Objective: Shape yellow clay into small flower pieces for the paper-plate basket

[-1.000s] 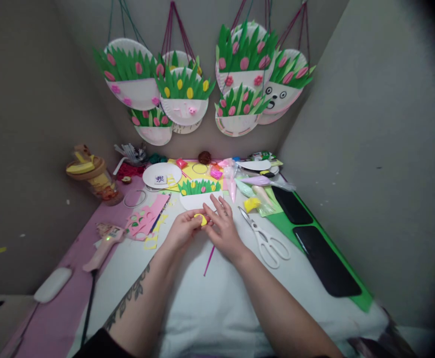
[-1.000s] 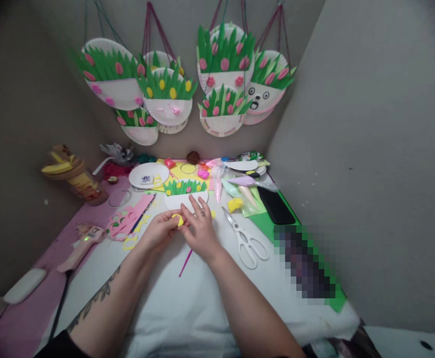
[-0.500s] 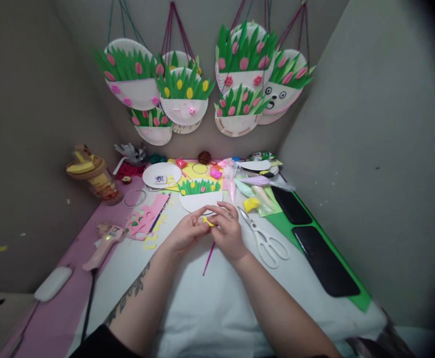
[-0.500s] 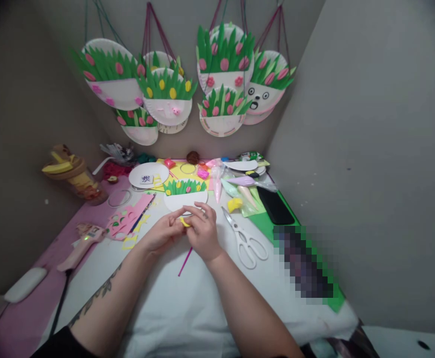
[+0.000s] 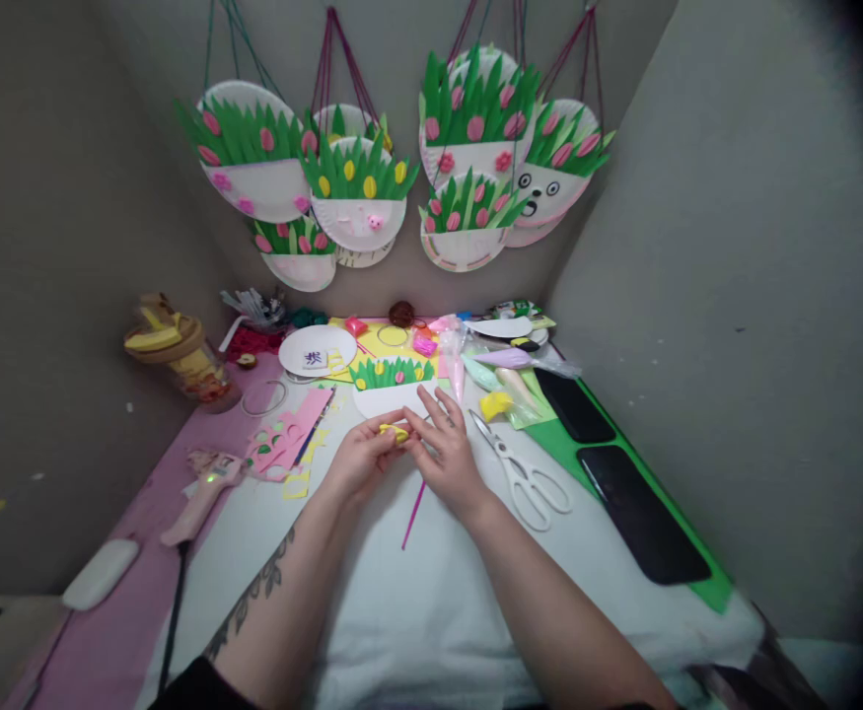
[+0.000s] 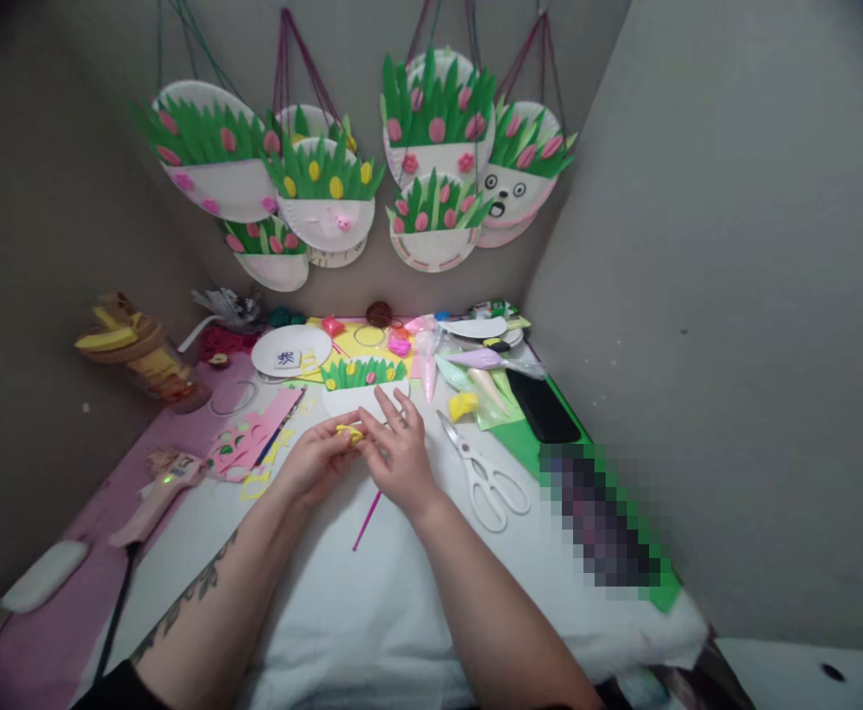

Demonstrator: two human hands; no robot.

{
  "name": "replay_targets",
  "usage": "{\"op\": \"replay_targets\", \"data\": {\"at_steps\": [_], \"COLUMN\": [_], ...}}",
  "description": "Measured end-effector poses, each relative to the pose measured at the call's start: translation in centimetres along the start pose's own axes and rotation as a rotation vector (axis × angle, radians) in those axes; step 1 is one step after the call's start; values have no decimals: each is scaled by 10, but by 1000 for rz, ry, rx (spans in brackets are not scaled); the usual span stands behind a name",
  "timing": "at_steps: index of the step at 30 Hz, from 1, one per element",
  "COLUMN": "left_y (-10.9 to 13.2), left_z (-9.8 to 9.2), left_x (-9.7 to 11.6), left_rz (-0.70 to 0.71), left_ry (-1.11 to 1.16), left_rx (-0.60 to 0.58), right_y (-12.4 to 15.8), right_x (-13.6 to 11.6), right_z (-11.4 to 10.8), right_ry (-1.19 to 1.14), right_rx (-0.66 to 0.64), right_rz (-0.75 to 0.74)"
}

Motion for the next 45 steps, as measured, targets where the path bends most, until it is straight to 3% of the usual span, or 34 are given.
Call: {"op": "replay_targets", "data": {"at_steps": [4, 7, 12, 16, 19, 22, 27, 34, 38, 45], "left_y": [7, 10, 4, 0, 0, 1, 6, 9, 3, 0], "left_z": [15, 20, 14, 1, -4, 0, 15, 22, 17, 3], "left_x": [-4, -8, -10, -6, -3, -2, -2, -11, -14, -5], "left_rz": [-53, -83, -102, -68, -48, -37, -4, -56, -68, -17], "left_ry": [-17, 10, 27, 91, 92, 69, -28, -36, 0, -5], "left_rx": [-209, -264, -164, 37, 114, 78, -120, -238, -176, -5], "right_y": [1, 3, 5, 3, 1, 0, -2, -5, -4, -1], "right_x": [10, 10, 3, 2, 1, -1, -1, 5, 6, 4], "right_z": [1, 6, 19, 9, 2, 1, 3, -5, -3, 3], "right_ry": [-43, -29, 35, 2, -28, -28, -5, -228, -293, -209], "right_rx": [29, -39, -246, -124, -56, -48, -34, 117, 152, 28], "right_rz": [22, 11, -17, 7, 13, -11, -1, 95, 147, 98]}}
Point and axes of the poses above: each hand's wrist, its own y-axis away from the middle knuckle, its own z-axis out of the palm, x = y × z, the point moved 5 cm from there along -y, towards the middle knuckle, and after that the axes turned 9 degrees about -z, right-handed, at the moved point
